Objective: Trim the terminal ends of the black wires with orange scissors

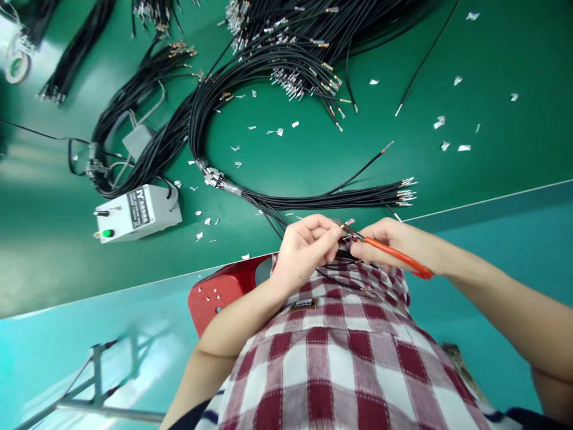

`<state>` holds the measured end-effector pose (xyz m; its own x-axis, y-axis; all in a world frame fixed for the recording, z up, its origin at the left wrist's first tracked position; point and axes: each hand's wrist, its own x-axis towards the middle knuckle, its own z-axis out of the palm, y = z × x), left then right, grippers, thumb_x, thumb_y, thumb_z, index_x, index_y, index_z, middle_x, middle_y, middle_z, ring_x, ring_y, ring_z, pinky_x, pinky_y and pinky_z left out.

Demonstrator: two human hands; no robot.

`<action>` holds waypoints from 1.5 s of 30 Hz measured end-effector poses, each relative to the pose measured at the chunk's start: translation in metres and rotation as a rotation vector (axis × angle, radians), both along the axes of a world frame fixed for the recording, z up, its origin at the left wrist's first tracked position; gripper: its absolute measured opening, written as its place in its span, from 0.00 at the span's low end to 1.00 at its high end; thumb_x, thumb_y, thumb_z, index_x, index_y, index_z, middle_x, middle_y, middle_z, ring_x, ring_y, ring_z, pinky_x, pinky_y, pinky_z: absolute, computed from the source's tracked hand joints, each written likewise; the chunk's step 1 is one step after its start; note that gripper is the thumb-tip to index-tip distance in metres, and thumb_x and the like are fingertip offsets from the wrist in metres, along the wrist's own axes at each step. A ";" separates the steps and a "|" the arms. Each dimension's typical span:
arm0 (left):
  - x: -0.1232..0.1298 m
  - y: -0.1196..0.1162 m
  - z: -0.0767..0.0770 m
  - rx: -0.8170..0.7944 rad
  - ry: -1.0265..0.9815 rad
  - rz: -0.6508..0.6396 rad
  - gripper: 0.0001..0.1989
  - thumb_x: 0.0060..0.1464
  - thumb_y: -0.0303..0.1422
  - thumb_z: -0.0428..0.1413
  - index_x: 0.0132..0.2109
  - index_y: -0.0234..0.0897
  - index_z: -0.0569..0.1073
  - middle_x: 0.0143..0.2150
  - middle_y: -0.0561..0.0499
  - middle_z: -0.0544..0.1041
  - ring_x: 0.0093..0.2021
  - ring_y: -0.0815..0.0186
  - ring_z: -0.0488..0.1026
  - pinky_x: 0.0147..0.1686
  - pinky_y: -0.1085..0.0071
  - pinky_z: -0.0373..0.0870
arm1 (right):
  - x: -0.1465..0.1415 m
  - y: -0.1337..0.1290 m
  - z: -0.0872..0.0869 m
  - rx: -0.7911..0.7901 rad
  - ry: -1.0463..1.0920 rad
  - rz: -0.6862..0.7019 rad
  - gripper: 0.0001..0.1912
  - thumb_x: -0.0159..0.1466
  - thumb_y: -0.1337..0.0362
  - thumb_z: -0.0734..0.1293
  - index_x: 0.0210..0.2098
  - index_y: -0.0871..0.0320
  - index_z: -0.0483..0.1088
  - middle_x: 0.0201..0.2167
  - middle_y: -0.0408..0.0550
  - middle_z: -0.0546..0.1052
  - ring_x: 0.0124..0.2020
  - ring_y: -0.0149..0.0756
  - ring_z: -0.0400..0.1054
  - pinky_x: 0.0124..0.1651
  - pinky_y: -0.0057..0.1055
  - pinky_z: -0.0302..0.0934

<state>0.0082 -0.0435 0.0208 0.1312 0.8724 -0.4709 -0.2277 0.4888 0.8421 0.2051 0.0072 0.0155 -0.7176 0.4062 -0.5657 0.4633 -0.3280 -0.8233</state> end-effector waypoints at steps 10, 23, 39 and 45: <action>0.002 -0.004 -0.004 0.036 0.002 0.026 0.12 0.56 0.38 0.62 0.33 0.34 0.71 0.17 0.58 0.69 0.17 0.78 0.59 0.18 0.81 0.52 | -0.004 -0.007 -0.001 0.144 -0.102 -0.043 0.26 0.60 0.43 0.67 0.21 0.57 0.61 0.20 0.37 0.53 0.21 0.25 0.45 0.21 0.26 0.38; -0.002 -0.004 -0.003 0.004 -0.021 -0.008 0.13 0.58 0.40 0.60 0.35 0.33 0.72 0.18 0.57 0.69 0.16 0.78 0.56 0.16 0.80 0.49 | 0.015 -0.033 0.004 0.262 -0.071 -0.037 0.17 0.64 0.49 0.66 0.30 0.56 0.67 0.24 0.41 0.70 0.24 0.30 0.61 0.26 0.27 0.54; 0.003 -0.007 -0.001 0.069 0.166 -0.481 0.08 0.56 0.33 0.58 0.34 0.31 0.75 0.32 0.50 0.74 0.32 0.68 0.67 0.32 0.74 0.63 | 0.009 -0.008 0.033 1.091 -0.011 0.170 0.08 0.60 0.71 0.63 0.25 0.56 0.64 0.20 0.39 0.67 0.23 0.30 0.56 0.33 0.31 0.48; -0.001 -0.008 0.000 0.201 0.206 -0.595 0.08 0.60 0.32 0.54 0.35 0.33 0.75 0.32 0.50 0.75 0.32 0.67 0.67 0.34 0.73 0.65 | 0.008 -0.004 0.025 0.701 0.059 0.143 0.06 0.58 0.70 0.64 0.26 0.56 0.66 0.22 0.40 0.70 0.25 0.31 0.59 0.31 0.30 0.48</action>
